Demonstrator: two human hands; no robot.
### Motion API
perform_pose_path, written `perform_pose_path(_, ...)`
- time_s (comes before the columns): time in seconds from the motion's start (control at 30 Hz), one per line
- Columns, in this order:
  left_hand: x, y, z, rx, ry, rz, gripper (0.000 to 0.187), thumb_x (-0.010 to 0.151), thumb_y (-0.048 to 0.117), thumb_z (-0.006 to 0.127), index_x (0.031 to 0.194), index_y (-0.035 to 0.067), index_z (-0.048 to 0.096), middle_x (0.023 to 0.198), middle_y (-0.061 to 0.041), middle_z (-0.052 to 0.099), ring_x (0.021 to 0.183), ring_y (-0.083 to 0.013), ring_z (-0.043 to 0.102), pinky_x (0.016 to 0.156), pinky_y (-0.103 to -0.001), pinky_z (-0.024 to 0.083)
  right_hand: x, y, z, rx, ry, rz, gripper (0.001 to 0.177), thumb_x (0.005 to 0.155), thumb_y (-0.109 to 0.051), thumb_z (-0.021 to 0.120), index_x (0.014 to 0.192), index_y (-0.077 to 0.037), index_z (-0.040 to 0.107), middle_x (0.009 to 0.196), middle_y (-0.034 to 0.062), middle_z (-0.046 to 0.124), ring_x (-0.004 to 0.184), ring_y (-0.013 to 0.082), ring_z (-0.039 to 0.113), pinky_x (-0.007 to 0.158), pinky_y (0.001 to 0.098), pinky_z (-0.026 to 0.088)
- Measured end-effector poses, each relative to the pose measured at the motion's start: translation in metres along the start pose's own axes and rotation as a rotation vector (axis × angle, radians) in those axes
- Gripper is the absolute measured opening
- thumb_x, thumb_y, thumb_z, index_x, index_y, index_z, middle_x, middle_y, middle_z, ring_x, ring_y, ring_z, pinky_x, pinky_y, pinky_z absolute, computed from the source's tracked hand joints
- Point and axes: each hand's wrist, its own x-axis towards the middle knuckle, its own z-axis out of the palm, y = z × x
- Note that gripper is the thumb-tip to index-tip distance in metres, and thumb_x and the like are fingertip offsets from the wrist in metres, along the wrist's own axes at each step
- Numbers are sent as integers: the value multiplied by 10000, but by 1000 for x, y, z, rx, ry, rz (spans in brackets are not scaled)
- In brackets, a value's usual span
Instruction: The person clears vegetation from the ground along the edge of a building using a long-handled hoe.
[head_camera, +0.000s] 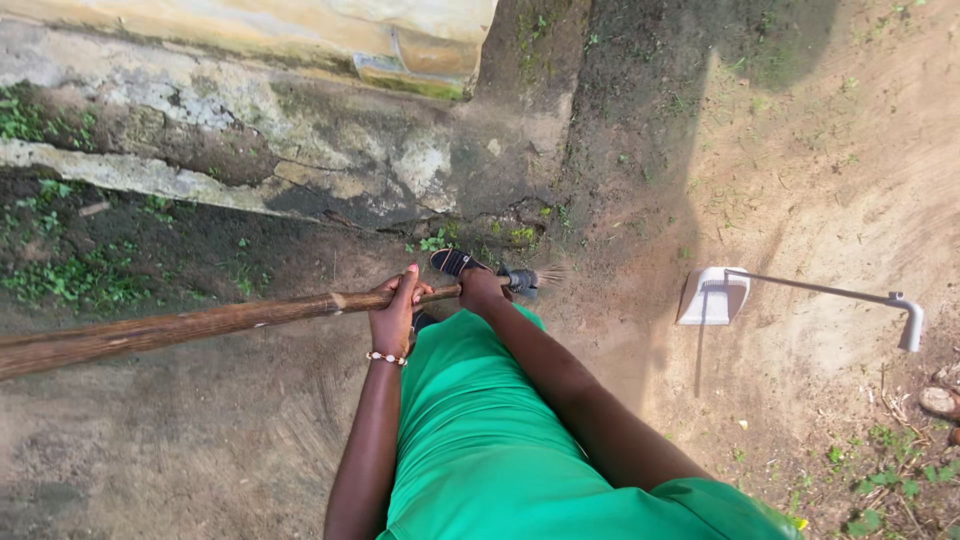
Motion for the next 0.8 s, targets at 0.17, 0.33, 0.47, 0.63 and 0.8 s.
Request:
perform_pose_path(0.17,-9,-6,2,14,-173,139,451,1025,296,685,669,32,600,670,41,552,648,-45,485,643,-247,424,-16,-1,-10,-59,72,44,195,756,-208,747,925,-114,775,930,176,735,922,362,723,794,487,583)
perform_pose_path(0.33,-26,-12,-6,198,-279,296,424,1005,267,684,680,-2,640,683,37,600,638,-32,472,600,-240,387,-25,-7,-15,107,254,30,282,675,-133,737,947,-178,796,906,152,740,889,361,721,782,486,581)
perform_pose_path(0.47,-31,-9,-21,162,-250,364,388,1002,257,689,729,-18,702,665,39,578,632,-29,469,603,-233,390,-18,-25,-14,91,312,-3,174,727,-157,754,898,-163,786,902,142,740,881,364,720,773,494,576)
perform_pose_path(0.63,-41,-4,-47,69,-173,370,373,1003,247,694,762,-35,735,660,37,556,624,-39,446,594,-237,367,-9,-50,-17,10,254,-32,186,747,-158,747,923,-195,792,910,128,742,879,347,727,765,488,580)
perform_pose_path(0.8,-57,-6,-82,-69,-132,366,353,999,247,692,798,-37,748,685,36,583,654,-38,452,625,-238,377,-3,-76,-11,-63,201,-112,212,779,-168,740,974,-232,798,914,122,737,880,341,721,756,486,575)
